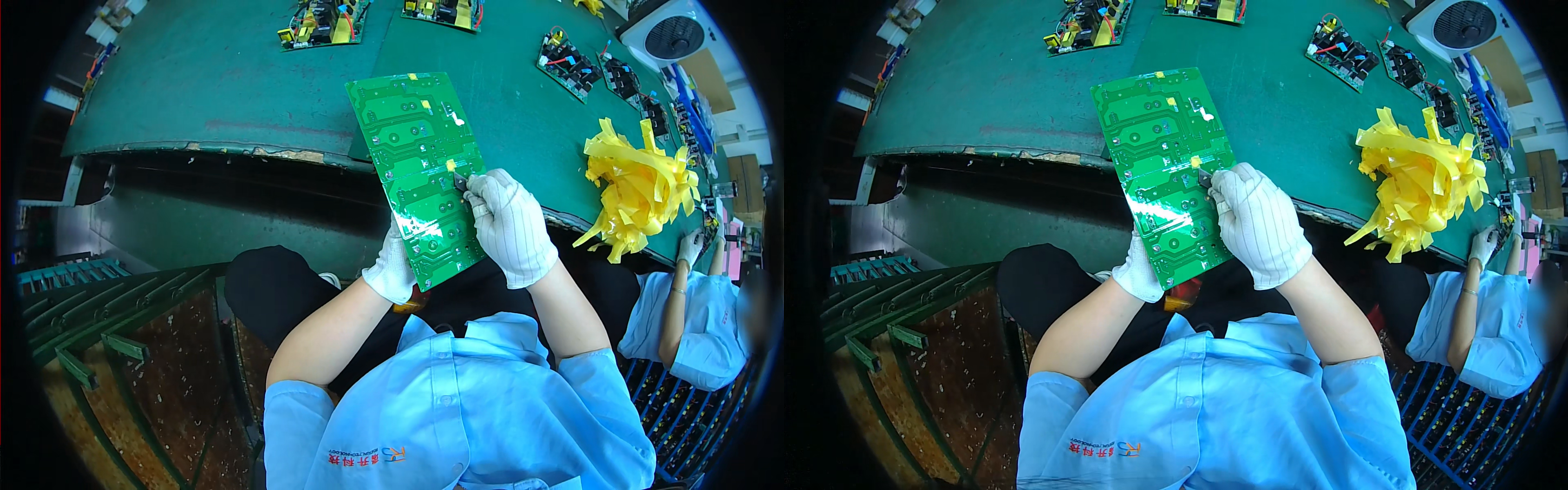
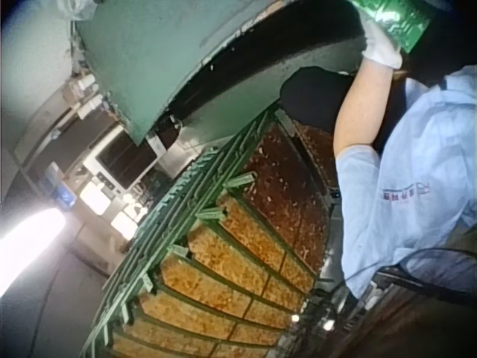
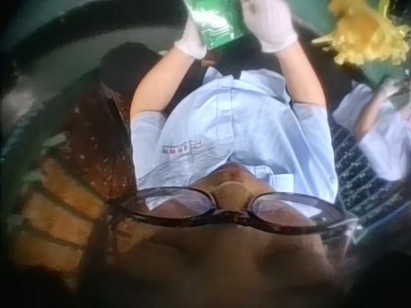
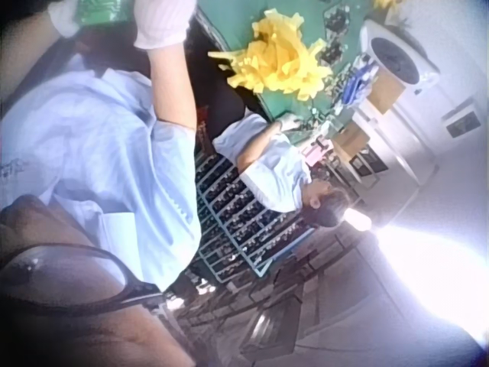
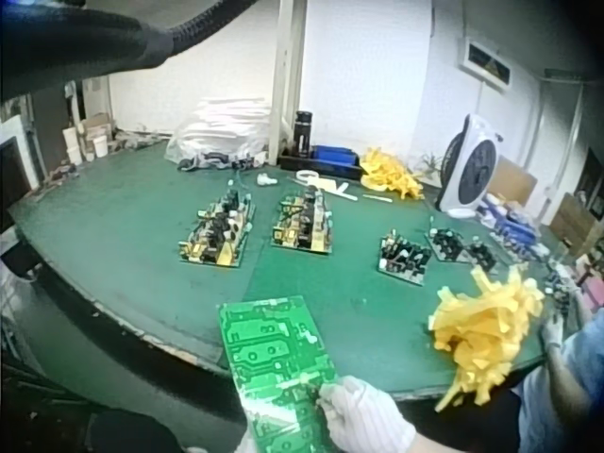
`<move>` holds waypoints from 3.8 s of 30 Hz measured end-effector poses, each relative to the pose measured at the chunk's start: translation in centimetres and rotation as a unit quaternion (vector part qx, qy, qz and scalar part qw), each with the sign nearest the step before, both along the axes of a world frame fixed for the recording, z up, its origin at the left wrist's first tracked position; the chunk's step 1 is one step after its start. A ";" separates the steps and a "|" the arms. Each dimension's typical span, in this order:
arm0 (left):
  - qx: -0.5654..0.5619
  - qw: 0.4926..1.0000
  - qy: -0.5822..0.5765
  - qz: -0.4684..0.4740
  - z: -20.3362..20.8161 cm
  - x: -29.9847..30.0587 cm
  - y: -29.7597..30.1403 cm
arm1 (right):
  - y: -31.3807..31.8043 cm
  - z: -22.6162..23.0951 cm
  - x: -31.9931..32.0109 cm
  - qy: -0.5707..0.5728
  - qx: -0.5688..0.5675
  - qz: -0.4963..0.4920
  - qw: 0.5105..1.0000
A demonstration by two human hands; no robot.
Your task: Assembling and inspecting electronic components on PCB boards at a factory workstation.
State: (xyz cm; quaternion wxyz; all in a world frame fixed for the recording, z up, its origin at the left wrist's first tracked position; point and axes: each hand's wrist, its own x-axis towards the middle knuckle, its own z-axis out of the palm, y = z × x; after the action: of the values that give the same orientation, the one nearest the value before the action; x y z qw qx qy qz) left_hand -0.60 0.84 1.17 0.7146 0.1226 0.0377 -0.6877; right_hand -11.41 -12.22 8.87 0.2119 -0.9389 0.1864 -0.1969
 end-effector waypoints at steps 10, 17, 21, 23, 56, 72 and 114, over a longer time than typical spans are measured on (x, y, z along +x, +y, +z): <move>-0.026 1.000 0.009 0.007 -0.9 0.1 0.3 | 0.5 -0.9 0.6 -0.015 -0.023 -0.025 0.999; 0.016 0.999 -0.036 0.017 0.1 0.0 0.0 | -0.1 -0.4 1.1 -0.012 -0.045 -0.021 0.999; 0.029 0.999 -0.028 0.012 1.6 0.2 -0.2 | -1.8 1.0 1.1 0.096 -0.094 0.059 0.989; 0.046 0.998 -0.047 0.012 2.1 0.2 -0.2 | -2.3 0.8 1.1 0.101 -0.093 0.068 0.988; -0.004 1.000 -0.012 -0.002 1.0 0.6 -0.3 | -3.7 1.1 7.5 0.007 0.009 -0.006 1.000; 0.011 0.998 -0.055 0.026 -0.9 0.0 -0.9 | -3.6 0.3 8.3 -0.018 -0.040 0.000 0.999; -0.041 0.990 -0.129 0.029 4.3 2.2 -0.2 | -7.5 1.9 12.1 0.105 0.010 0.002 0.994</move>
State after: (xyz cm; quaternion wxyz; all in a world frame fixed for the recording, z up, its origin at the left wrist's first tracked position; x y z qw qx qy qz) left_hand 1.57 0.67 5.51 0.7374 0.1797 -0.0796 -0.6462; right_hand 0.66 -19.70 10.82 0.2013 -0.9526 0.2072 -0.0949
